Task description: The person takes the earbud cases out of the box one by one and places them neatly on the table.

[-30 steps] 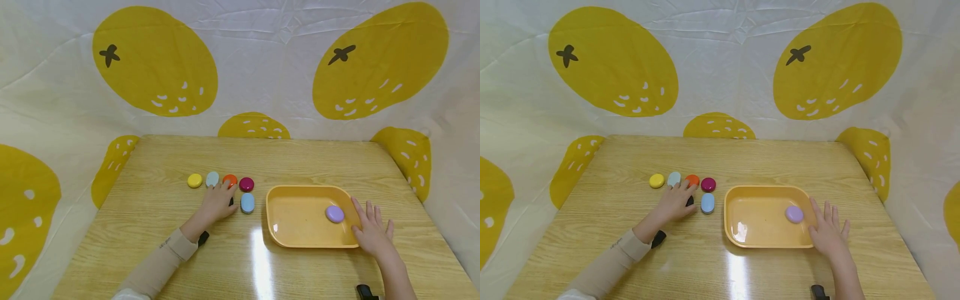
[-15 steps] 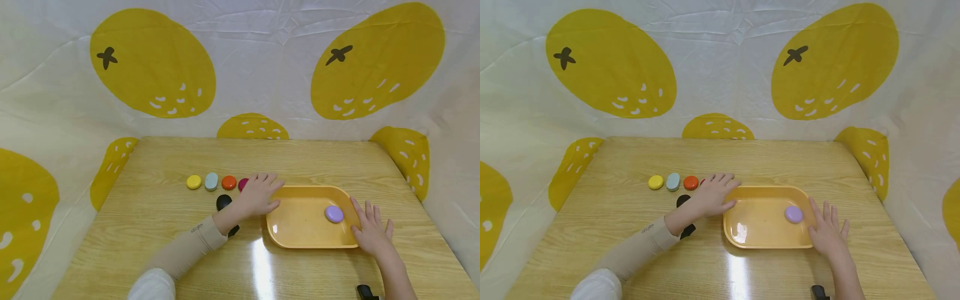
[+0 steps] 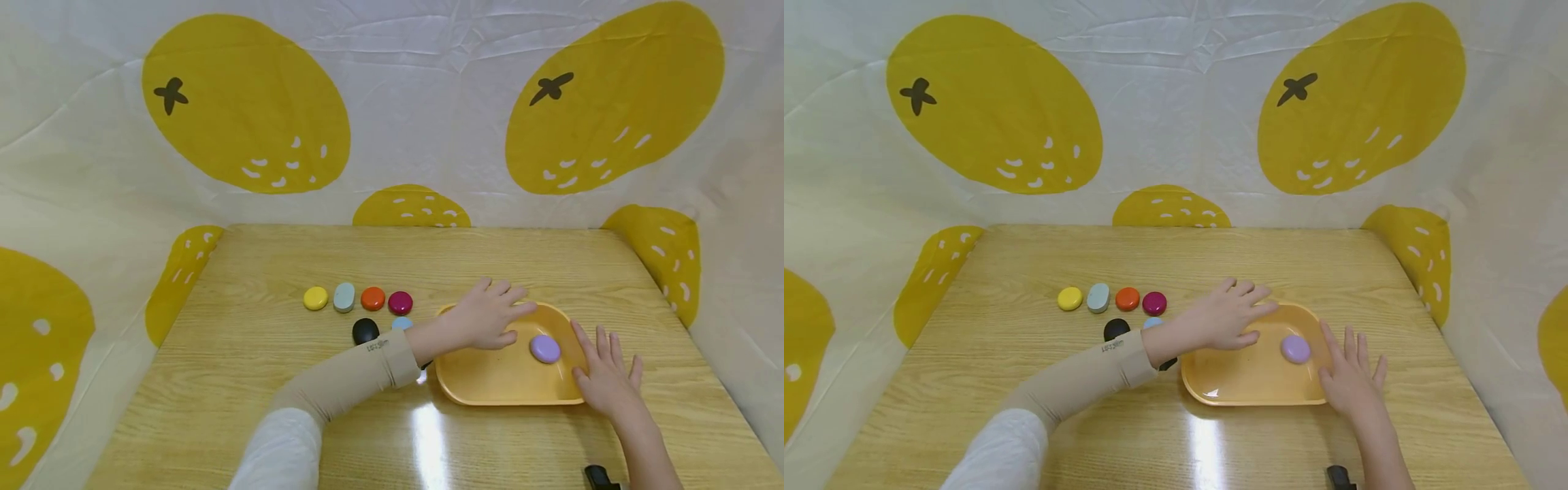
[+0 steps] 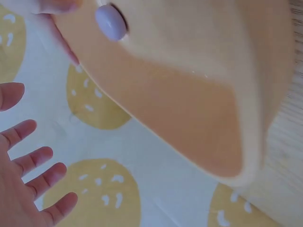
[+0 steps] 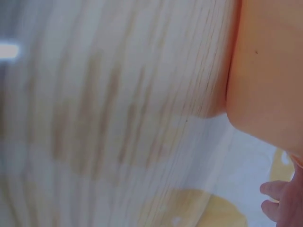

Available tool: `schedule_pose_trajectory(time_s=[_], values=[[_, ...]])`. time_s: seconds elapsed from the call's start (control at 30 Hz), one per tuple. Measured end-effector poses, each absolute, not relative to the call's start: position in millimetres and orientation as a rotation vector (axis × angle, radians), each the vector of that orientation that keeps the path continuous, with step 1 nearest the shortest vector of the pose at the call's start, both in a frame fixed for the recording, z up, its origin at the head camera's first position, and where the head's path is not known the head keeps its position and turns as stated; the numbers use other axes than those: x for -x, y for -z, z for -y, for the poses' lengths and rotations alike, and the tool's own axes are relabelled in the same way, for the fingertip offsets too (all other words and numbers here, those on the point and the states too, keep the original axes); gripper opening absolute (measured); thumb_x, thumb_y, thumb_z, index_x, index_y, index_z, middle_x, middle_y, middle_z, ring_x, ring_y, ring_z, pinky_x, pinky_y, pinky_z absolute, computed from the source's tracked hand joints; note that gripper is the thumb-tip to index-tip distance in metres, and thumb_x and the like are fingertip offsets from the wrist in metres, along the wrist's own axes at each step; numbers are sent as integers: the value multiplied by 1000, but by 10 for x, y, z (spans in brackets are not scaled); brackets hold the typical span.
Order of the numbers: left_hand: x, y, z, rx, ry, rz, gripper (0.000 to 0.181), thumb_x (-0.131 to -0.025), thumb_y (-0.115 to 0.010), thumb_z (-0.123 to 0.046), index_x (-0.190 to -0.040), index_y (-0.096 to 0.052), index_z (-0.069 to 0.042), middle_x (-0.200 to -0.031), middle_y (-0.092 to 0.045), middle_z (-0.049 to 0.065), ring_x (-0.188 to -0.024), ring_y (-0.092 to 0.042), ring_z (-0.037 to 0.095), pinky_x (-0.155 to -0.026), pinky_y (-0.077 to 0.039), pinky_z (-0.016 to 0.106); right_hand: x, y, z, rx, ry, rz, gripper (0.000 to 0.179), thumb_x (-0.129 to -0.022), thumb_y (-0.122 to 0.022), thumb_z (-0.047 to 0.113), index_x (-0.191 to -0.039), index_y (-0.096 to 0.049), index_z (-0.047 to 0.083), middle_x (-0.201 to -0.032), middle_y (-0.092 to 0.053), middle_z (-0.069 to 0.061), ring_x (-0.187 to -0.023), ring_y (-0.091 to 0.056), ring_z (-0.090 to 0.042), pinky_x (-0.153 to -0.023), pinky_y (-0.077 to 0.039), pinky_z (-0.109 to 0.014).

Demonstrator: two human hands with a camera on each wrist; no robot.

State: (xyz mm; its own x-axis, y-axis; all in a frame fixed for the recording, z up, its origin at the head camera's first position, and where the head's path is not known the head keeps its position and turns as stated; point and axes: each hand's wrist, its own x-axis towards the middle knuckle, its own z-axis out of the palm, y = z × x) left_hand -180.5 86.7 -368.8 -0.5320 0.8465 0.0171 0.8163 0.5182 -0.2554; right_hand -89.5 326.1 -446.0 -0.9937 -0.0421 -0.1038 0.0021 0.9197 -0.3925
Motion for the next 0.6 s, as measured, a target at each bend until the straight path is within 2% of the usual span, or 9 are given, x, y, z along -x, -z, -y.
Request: schedule_pose_trajectory(time_s=[0.37, 0.6], values=[[1831, 3769, -1362, 1497, -548, 2725, 57, -90, -37, -55, -143, -18, -42, -148, -17, -14, -133, -22, 11, -106, -23, 37, 882, 4468, -3257, 43, 545, -2989, 75, -92, -44, 14, -147, 6, 25, -145, 13, -30, -130, 21, -45, -89, 24, -65], [1849, 3967, -1585, 1523, -626, 2849, 63, -89, -34, -61, -143, -6, -45, -151, -5, -17, -137, -10, 9, -109, -17, 38, 880, 4472, -3242, 61, 541, -3018, 76, -91, -44, 13, -147, 5, 25, -145, 17, -27, -131, 22, -42, -91, 22, -65]])
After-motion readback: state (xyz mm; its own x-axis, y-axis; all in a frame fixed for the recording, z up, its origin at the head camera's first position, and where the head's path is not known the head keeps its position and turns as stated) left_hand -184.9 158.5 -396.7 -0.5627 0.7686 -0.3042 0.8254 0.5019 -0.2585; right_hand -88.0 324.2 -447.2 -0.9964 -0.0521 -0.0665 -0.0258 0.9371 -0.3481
